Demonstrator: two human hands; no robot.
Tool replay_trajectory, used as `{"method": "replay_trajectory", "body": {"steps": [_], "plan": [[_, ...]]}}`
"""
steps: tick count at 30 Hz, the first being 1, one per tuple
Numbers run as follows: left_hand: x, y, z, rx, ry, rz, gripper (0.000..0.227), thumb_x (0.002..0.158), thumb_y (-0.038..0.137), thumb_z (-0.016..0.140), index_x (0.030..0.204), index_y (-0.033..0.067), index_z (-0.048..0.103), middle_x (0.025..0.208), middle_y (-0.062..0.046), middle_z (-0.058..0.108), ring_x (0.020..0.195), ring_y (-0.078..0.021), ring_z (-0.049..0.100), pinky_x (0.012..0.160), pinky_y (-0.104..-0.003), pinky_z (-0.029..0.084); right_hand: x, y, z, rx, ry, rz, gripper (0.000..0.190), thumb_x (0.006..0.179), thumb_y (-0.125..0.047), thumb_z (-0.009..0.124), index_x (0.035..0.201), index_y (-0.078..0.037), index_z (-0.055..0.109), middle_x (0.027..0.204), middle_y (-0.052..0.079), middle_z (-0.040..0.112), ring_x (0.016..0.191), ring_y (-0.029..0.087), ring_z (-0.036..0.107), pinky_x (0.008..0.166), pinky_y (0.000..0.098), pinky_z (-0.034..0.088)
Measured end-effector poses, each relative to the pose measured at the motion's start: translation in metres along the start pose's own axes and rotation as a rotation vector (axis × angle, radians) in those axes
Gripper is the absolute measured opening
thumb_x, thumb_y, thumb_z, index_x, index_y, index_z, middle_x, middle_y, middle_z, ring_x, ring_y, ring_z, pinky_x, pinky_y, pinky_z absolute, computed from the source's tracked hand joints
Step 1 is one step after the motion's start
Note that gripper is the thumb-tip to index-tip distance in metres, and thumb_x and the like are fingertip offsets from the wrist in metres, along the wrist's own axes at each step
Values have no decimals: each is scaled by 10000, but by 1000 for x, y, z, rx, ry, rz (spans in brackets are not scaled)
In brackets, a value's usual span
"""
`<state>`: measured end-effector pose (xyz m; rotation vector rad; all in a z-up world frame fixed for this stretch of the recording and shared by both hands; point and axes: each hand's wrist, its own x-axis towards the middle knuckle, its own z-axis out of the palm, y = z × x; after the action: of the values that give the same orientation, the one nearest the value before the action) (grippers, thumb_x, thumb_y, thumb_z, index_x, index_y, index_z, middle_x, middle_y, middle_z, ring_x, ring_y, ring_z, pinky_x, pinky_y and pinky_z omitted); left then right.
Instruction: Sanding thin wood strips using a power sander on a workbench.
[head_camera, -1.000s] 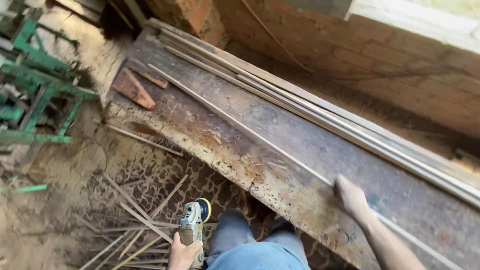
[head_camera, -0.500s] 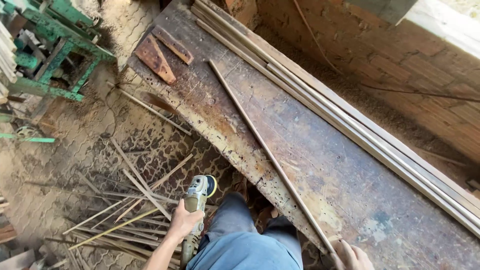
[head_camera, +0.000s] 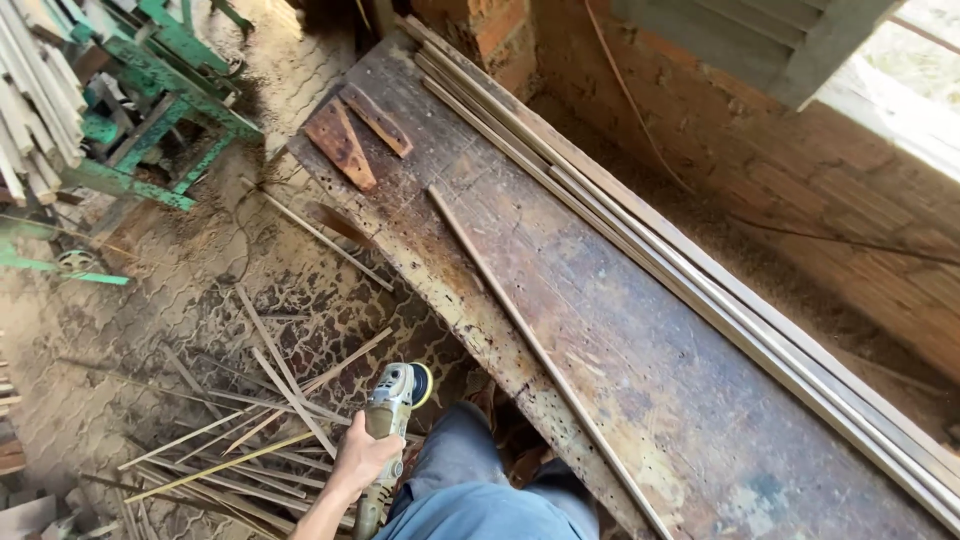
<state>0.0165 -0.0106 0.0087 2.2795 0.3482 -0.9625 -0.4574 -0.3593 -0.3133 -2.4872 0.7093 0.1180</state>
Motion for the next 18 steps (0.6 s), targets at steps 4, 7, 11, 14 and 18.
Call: {"method": "replay_trajectory", "body": {"steps": [4, 7, 11, 14, 18], "plan": [[1, 5, -15, -17, 17, 6, 458, 652, 125, 763, 1055, 54, 557, 858, -84, 614, 728, -213, 620, 656, -395, 562, 11, -13, -6, -14, 14, -13, 457, 739, -270, 758, 1177, -189, 656, 1054, 52, 699, 1021, 267, 700, 835, 391, 592], [7, 18, -28, -86, 100, 56, 441, 646, 134, 751, 1046, 97, 571, 834, -59, 657, 737, -188, 644, 673, -350, 550, 24, -16, -2, -40, 3, -24, 441, 746, -283, 756, 1169, -200, 659, 1055, 42, 701, 1024, 262, 696, 837, 392, 591], [47, 42, -59, -62, 37, -10, 466, 659, 109, 752, 1074, 61, 546, 849, -85, 616, 729, -231, 627, 640, -393, 565, 56, -37, 11, -66, 18, -4, 421, 755, -300, 752, 1158, -214, 662, 1057, 29, 703, 1026, 255, 690, 841, 394, 590], [91, 78, -91, -75, 1, 13, 464, 682, 107, 745, 1087, 42, 529, 853, -109, 604, 702, -241, 622, 617, -412, 575, 124, -123, -37, -108, -8, 21, 407, 785, -288, 736, 1179, -218, 663, 1067, 21, 702, 1023, 251, 688, 824, 389, 590], [163, 155, -145, 135, 10, 98, 525, 722, 131, 726, 1180, 43, 484, 908, -125, 629, 666, -201, 640, 569, -379, 591, 248, -241, -100, -124, 33, 19, 326, 841, -206, 687, 1166, -192, 658, 1116, 32, 696, 998, 271, 676, 807, 388, 583]]}}
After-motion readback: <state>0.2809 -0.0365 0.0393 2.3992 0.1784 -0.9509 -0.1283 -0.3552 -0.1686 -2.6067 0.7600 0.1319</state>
